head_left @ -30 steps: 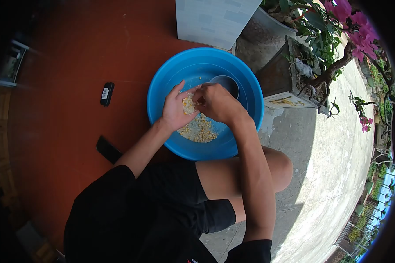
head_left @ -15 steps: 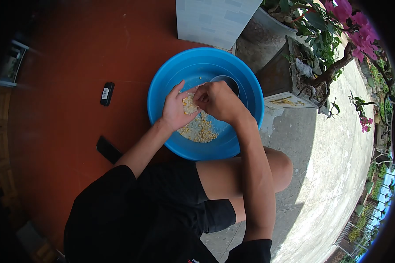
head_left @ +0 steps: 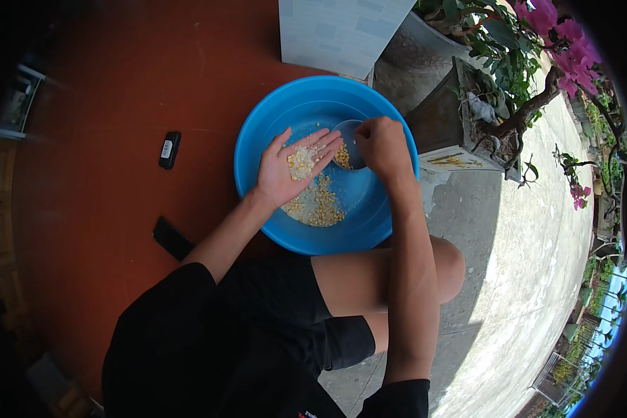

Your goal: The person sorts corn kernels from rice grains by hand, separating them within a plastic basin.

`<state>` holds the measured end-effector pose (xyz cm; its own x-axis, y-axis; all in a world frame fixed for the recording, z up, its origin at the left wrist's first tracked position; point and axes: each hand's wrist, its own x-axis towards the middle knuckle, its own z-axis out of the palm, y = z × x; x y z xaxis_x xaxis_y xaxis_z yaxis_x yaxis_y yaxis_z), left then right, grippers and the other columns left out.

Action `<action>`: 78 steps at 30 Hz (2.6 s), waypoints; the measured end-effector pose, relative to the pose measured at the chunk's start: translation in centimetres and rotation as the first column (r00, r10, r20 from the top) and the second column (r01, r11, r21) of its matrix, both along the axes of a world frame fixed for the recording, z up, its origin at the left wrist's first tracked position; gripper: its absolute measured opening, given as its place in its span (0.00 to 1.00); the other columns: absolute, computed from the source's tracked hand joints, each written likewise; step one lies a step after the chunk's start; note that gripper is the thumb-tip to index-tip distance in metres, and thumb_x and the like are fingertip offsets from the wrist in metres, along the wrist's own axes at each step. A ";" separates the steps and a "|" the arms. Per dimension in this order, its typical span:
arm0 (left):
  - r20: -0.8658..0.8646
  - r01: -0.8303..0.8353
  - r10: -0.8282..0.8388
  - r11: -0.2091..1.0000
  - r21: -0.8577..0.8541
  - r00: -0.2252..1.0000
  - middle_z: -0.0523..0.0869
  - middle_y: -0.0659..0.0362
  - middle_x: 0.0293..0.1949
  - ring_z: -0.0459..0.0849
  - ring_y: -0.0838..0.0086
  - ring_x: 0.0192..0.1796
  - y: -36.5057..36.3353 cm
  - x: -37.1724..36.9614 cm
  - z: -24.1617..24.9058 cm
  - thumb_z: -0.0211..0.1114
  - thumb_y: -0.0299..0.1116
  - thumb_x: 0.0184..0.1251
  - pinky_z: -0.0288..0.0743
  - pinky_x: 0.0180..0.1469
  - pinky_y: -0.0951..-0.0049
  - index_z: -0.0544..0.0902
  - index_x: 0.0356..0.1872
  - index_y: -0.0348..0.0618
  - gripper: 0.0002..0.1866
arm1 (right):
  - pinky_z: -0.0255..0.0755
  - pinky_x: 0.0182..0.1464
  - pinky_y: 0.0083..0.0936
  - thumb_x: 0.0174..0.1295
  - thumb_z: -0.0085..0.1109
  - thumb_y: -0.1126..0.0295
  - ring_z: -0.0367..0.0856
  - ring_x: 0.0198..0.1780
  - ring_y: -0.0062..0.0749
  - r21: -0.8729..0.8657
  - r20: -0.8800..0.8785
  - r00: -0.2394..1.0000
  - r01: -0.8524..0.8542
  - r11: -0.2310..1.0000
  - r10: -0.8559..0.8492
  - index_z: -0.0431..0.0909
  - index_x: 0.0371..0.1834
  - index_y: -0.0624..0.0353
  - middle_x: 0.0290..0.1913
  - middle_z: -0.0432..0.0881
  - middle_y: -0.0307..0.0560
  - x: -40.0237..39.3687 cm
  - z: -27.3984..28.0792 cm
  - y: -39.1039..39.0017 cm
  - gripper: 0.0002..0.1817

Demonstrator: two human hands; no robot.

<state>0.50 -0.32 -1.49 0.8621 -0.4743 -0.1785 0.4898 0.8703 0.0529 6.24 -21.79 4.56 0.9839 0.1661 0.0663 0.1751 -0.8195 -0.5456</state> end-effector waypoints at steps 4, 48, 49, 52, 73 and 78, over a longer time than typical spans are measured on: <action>-0.002 -0.008 0.008 1.000 -0.004 1.000 0.60 0.34 0.89 0.59 0.48 0.92 0.1 0.0 0.1 0.47 0.51 0.94 0.55 0.94 0.53 0.56 0.87 0.22 0.41 | 0.88 0.49 0.39 0.62 0.71 0.79 0.96 0.41 0.53 -0.010 0.107 0.994 -0.031 0.999 0.032 0.94 0.44 0.67 0.39 0.95 0.61 -0.1 0.1 0.2 0.09; -0.018 -0.020 0.023 0.990 0.141 1.000 0.71 0.39 0.83 0.69 0.53 0.86 0.1 -0.2 0.2 0.48 0.55 0.92 0.61 0.91 0.53 0.59 0.87 0.24 0.42 | 0.86 0.57 0.50 0.62 0.76 0.70 0.93 0.50 0.60 0.024 -0.012 0.987 -0.161 0.987 0.162 0.95 0.40 0.63 0.47 0.93 0.62 -1.3 1.7 2.3 0.08; -0.005 -0.025 0.026 0.996 0.090 1.000 0.68 0.36 0.84 0.67 0.51 0.87 0.1 -0.1 0.2 0.47 0.54 0.93 0.60 0.92 0.52 0.57 0.87 0.23 0.42 | 0.87 0.54 0.48 0.62 0.75 0.71 0.94 0.47 0.58 0.008 -0.004 0.992 -0.123 0.992 0.123 0.94 0.41 0.64 0.44 0.94 0.62 -1.0 1.5 1.8 0.09; 0.007 -0.033 0.033 0.999 0.015 0.999 0.62 0.32 0.87 0.60 0.47 0.91 0.2 -0.1 0.3 0.47 0.51 0.93 0.56 0.94 0.52 0.54 0.88 0.21 0.42 | 0.87 0.48 0.43 0.64 0.74 0.71 0.95 0.38 0.55 -0.054 0.068 0.996 -0.045 0.998 0.048 0.94 0.43 0.69 0.39 0.95 0.62 -0.5 1.6 0.3 0.11; -0.070 0.056 -0.033 0.929 0.365 0.997 0.76 0.58 0.82 0.68 0.65 0.84 1.0 -0.3 -0.1 0.51 0.61 0.88 0.54 0.87 0.57 0.76 0.82 0.40 0.38 | 0.86 0.53 0.42 0.60 0.76 0.77 0.93 0.46 0.46 0.061 -0.106 0.896 -0.427 0.902 0.431 0.93 0.40 0.60 0.41 0.92 0.52 -3.0 1.0 4.6 0.06; -0.007 0.061 -0.062 0.941 0.333 0.998 0.74 0.60 0.84 0.65 0.67 0.85 1.0 -0.2 -0.9 0.49 0.63 0.88 0.51 0.87 0.57 0.76 0.83 0.42 0.39 | 0.86 0.55 0.45 0.62 0.74 0.77 0.93 0.49 0.50 0.047 -0.109 0.898 -0.423 0.905 0.426 0.92 0.39 0.59 0.43 0.93 0.53 -3.0 1.2 4.4 0.04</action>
<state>0.32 0.68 -2.43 0.8339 -0.4407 -0.3323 0.5413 0.7706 0.3364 3.21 -17.37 5.75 0.8214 0.5694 -0.0334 0.4394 -0.6690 -0.5994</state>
